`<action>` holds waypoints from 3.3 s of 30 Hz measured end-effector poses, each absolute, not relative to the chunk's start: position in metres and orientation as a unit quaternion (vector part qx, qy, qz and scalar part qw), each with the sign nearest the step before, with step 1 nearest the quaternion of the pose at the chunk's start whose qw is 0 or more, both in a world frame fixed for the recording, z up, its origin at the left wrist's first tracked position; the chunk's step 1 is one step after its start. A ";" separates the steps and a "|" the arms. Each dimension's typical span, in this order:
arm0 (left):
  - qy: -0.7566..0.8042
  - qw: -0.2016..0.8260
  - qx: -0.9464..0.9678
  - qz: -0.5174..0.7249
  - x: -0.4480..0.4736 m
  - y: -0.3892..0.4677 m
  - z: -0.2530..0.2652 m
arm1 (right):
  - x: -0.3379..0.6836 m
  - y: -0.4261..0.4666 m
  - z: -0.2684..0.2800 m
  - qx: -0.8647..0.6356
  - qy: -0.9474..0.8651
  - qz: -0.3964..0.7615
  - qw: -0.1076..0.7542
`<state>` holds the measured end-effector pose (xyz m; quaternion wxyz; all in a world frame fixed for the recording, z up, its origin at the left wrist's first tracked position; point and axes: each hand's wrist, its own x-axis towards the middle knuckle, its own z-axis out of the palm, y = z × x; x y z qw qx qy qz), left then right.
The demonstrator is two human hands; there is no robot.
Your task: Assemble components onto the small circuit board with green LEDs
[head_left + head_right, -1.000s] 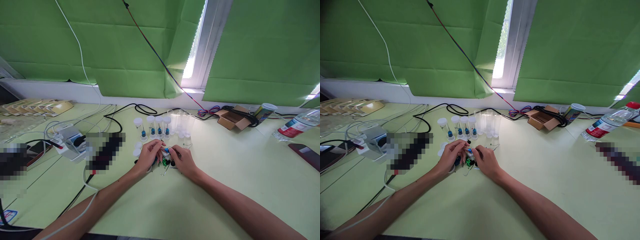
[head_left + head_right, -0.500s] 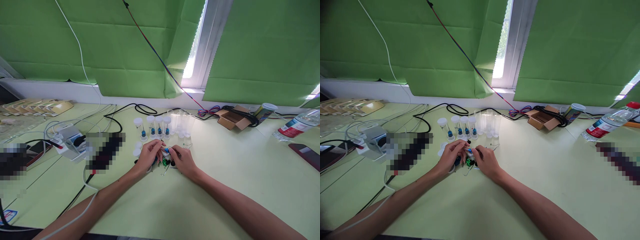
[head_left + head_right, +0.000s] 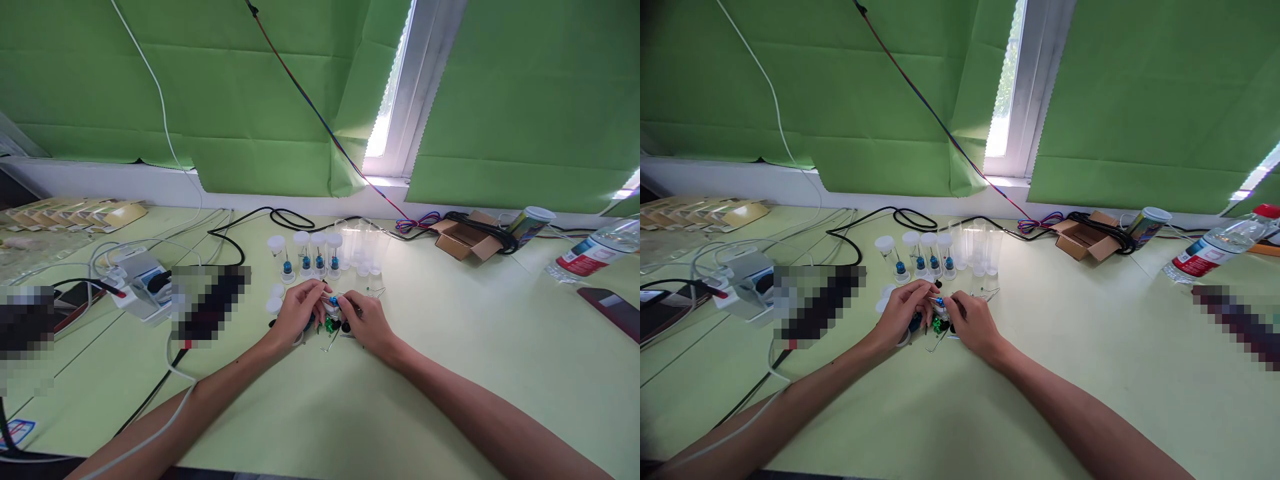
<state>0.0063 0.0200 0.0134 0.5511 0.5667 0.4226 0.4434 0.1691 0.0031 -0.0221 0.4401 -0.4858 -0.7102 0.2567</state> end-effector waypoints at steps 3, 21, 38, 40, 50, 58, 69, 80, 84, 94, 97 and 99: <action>0.425 0.551 0.565 0.444 0.006 0.020 0.013 | 0.169 0.003 -0.022 -0.486 -0.711 0.255 0.440; 0.421 0.551 0.571 0.439 0.005 0.022 0.010 | 0.170 0.003 -0.023 -0.482 -0.714 0.255 0.439; 0.421 0.553 0.574 0.433 0.004 0.023 0.008 | 0.170 0.003 -0.022 -0.482 -0.715 0.261 0.434; 0.423 0.552 0.573 0.434 0.004 0.023 0.009 | 0.170 0.003 -0.022 -0.482 -0.715 0.262 0.433; 0.423 0.552 0.574 0.433 0.005 0.022 0.010 | 0.170 0.003 -0.024 -0.476 -0.715 0.264 0.440; 0.425 0.549 0.574 0.434 0.005 0.022 0.011 | 0.169 0.004 -0.024 -0.476 -0.712 0.268 0.442; 0.409 0.560 0.576 0.433 0.004 0.021 0.009 | 0.171 0.004 -0.023 -0.469 -0.711 0.270 0.449; 0.425 0.533 0.547 0.486 0.005 0.021 0.011 | 0.168 -0.002 -0.017 -0.444 -0.686 0.262 0.514; 0.423 0.538 0.546 0.483 0.005 0.022 0.011 | 0.169 0.000 -0.019 -0.441 -0.686 0.263 0.516; 0.423 0.541 0.553 0.472 0.004 0.022 0.010 | 0.169 0.002 -0.020 -0.473 -0.699 0.247 0.476; 0.424 0.541 0.553 0.470 0.004 0.022 0.010 | 0.169 0.003 -0.020 -0.477 -0.705 0.244 0.465; 0.422 0.542 0.553 0.471 0.004 0.022 0.010 | 0.169 0.002 -0.019 -0.477 -0.703 0.245 0.468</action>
